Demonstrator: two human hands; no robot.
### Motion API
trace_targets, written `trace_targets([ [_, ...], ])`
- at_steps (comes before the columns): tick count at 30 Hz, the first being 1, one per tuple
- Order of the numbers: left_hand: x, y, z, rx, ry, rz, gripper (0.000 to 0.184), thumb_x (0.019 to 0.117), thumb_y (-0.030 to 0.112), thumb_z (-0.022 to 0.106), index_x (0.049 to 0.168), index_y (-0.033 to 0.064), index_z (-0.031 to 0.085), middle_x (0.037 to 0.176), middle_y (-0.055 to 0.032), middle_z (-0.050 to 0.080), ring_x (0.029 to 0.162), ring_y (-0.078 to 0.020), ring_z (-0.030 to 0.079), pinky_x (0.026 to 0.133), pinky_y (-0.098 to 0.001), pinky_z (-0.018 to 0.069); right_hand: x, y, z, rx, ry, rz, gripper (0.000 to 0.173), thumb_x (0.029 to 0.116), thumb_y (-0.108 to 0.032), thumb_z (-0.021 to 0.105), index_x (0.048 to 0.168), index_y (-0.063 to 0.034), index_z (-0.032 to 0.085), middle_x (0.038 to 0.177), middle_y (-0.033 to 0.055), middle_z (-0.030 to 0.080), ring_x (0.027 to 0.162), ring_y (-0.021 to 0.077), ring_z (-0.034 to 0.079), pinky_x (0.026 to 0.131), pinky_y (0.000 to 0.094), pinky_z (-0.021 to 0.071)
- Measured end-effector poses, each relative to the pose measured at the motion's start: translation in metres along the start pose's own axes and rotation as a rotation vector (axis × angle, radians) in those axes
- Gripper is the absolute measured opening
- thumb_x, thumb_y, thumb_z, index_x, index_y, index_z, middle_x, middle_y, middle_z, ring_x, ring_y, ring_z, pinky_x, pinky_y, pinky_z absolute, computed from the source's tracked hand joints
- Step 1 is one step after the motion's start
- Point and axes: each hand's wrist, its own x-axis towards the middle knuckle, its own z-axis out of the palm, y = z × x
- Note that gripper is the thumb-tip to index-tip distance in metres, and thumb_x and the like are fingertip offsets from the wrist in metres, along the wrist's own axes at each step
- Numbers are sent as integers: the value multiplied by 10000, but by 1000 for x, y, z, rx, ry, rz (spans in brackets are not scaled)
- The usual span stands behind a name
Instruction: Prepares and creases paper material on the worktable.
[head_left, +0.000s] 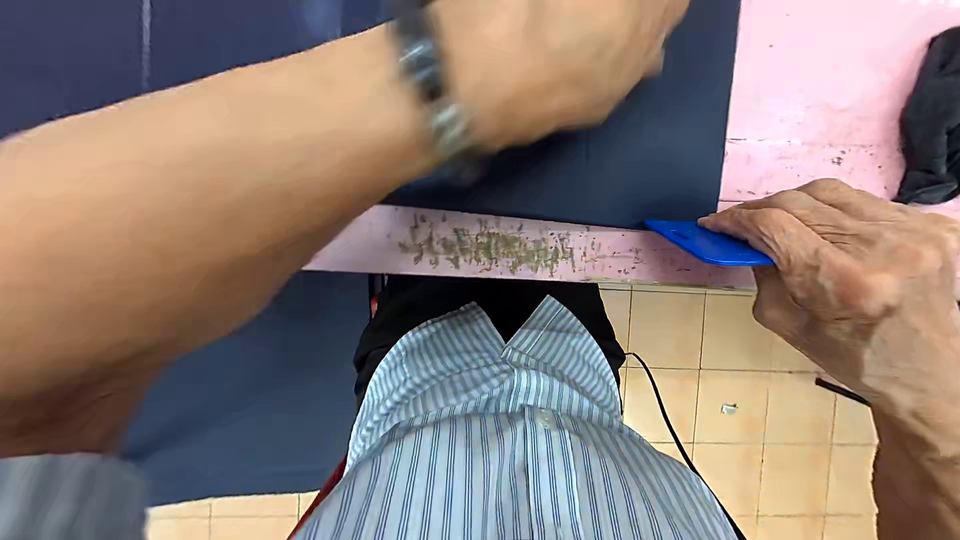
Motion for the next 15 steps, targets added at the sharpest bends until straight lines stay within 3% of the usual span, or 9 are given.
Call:
trace_targets([
  [1, -32, 2, -11, 61, -74, 79, 378, 1097, 335, 393, 1064, 21, 601, 918, -159, 589, 808, -362, 631, 626, -513, 480, -1, 2, -1, 6, -15, -22, 248, 938, 30, 495, 1051, 37, 715, 932, 203, 713, 805, 370, 673, 621, 462, 492],
  [3, -92, -4, -21, 81, -46, 189, 388, 1078, 310, 395, 1095, 12, 643, 997, -196, 645, 844, -418, 652, 638, -565, 464, -1, 10, -2, 20, -41, -88, 255, 928, 13, 485, 1055, 39, 705, 931, 202, 703, 809, 373, 665, 622, 470, 489],
  [4, -117, -9, -21, 100, 0, 204, 368, 1080, 248, 391, 1121, 10, 670, 1072, -204, 688, 919, -428, 672, 718, -593, 473, -1, 17, -2, 37, -53, -129, 258, 933, 5, 480, 1055, 35, 705, 932, 199, 702, 817, 374, 666, 630, 477, 495],
  [6, -153, -22, -11, 105, 89, 155, 327, 1055, 123, 415, 1158, 53, 717, 1189, -155, 726, 1115, -407, 655, 917, -622, 398, 2, 31, -2, 69, -85, -217, 275, 941, -7, 462, 1072, 23, 703, 988, 201, 710, 880, 390, 666, 690, 509, 503],
  [9, -170, -38, 19, -19, 231, 66, 322, 1048, 211, 470, 1159, 139, 764, 1222, -79, 741, 1223, -348, 626, 1005, -635, 315, 4, 48, -3, 89, -104, -319, 288, 947, -47, 469, 1108, 6, 702, 1059, 201, 715, 960, 404, 656, 785, 535, 483],
  [12, -172, -50, 38, -211, 296, 57, 291, 1049, 271, 545, 1141, 122, 777, 1230, -84, 739, 1265, -307, 610, 1066, -543, 346, 6, 52, 8, 97, -46, -390, 284, 1008, -124, 496, 1134, 4, 716, 1094, 200, 723, 988, 384, 665, 838, 514, 497],
  [15, -171, -56, 41, -339, 308, 93, 280, 1034, 204, 548, 1117, 78, 783, 1208, -104, 741, 1263, -321, 593, 1079, -473, 364, 35, 31, 22, 98, 14, -486, 258, 1017, -144, 540, 1110, 15, 721, 1059, 193, 728, 927, 356, 665, 808, 483, 498],
])
